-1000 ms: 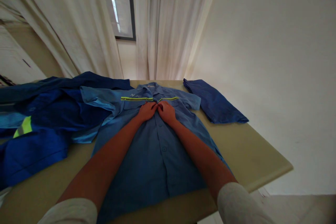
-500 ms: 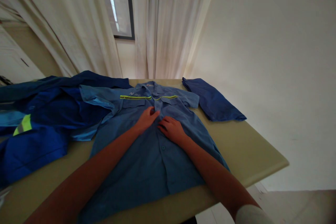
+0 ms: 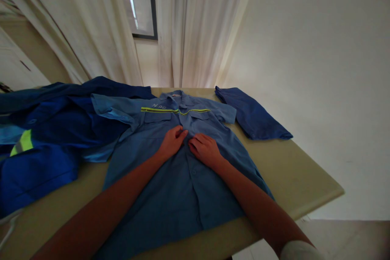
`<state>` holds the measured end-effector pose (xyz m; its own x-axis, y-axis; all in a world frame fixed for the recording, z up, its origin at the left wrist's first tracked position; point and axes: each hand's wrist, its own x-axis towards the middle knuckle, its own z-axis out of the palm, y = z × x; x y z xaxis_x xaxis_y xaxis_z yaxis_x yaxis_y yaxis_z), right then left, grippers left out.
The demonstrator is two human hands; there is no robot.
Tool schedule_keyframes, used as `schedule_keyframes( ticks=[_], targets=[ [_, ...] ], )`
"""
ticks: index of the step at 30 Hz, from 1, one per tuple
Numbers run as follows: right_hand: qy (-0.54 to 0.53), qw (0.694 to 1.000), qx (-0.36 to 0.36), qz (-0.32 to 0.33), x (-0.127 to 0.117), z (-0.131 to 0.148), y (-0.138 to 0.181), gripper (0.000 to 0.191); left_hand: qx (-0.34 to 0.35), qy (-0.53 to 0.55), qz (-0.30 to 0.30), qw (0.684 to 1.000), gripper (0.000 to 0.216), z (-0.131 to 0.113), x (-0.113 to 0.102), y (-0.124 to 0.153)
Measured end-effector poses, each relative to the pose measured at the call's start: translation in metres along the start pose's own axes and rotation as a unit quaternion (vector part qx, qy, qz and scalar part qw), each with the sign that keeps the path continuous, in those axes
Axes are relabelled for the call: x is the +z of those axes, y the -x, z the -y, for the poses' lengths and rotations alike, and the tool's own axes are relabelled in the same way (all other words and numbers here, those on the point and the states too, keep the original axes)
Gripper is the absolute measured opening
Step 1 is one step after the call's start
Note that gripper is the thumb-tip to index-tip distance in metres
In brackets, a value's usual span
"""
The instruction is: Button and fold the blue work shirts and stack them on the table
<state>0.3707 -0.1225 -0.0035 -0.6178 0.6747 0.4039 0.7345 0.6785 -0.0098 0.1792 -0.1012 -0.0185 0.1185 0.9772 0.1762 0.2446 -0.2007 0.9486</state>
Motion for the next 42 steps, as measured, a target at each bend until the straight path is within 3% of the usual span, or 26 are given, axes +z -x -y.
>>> schedule_keyframes(
  ticks=[5, 10, 13, 16, 21, 23, 25, 27, 29, 32, 34, 36, 38, 42],
  targets=[
    [-0.063, 0.998, -0.001, 0.021, 0.002, 0.004, -0.003, 0.012, 0.035, -0.005, 0.003, 0.999, 0.027, 0.000, 0.000, 0.001],
    [-0.134, 0.986, 0.100, 0.004, 0.008, 0.003, -0.003, 0.010, 0.012, 0.038, -0.031, 0.999, 0.030, 0.000, 0.000, 0.002],
    [-0.163, 0.977, 0.136, -0.011, 0.014, -0.001, -0.002, 0.008, -0.001, 0.059, -0.002, 0.998, 0.032, 0.000, -0.002, 0.001],
    [-0.186, 0.973, 0.134, -0.030, 0.015, -0.007, -0.002, 0.011, 0.031, 0.050, 0.042, 0.997, 0.029, 0.001, -0.006, 0.001],
    [-0.228, 0.960, 0.138, -0.083, -0.019, -0.009, -0.004, 0.010, 0.120, -0.126, 0.120, 0.977, 0.020, -0.003, -0.007, 0.006],
    [-0.240, 0.963, 0.114, -0.042, -0.042, -0.003, 0.002, 0.009, 0.161, -0.177, 0.113, 0.964, 0.020, -0.007, -0.005, 0.010],
    [-0.231, 0.970, 0.067, 0.044, -0.062, 0.009, 0.015, 0.009, 0.180, -0.177, 0.083, 0.964, 0.023, -0.011, -0.001, 0.015],
    [-0.198, 0.972, 0.017, 0.128, -0.071, 0.022, 0.032, 0.011, 0.145, -0.137, 0.046, 0.979, 0.029, -0.014, 0.001, 0.018],
    [-0.172, 0.971, -0.004, 0.164, -0.069, 0.031, 0.048, 0.012, 0.065, -0.081, 0.065, 0.992, 0.040, -0.017, 0.001, 0.019],
    [-0.171, 0.974, 0.015, 0.146, -0.055, 0.035, 0.063, 0.008, -0.027, -0.060, 0.224, 0.972, 0.054, -0.024, -0.006, 0.018],
    [-0.176, 0.976, 0.022, 0.126, -0.047, 0.033, 0.066, 0.013, -0.045, -0.095, 0.321, 0.941, 0.056, -0.030, -0.012, 0.018],
    [-0.171, 0.978, 0.013, 0.114, -0.043, 0.032, 0.065, 0.020, -0.038, -0.132, 0.368, 0.920, 0.052, -0.035, -0.016, 0.018],
    [-0.155, 0.983, -0.001, 0.100, -0.042, 0.033, 0.065, 0.018, -0.011, -0.154, 0.355, 0.922, 0.048, -0.037, -0.015, 0.020],
    [-0.117, 0.992, -0.009, 0.051, -0.041, 0.035, 0.066, 0.014, 0.008, -0.097, 0.255, 0.962, 0.044, -0.030, -0.002, 0.028]
  ],
)
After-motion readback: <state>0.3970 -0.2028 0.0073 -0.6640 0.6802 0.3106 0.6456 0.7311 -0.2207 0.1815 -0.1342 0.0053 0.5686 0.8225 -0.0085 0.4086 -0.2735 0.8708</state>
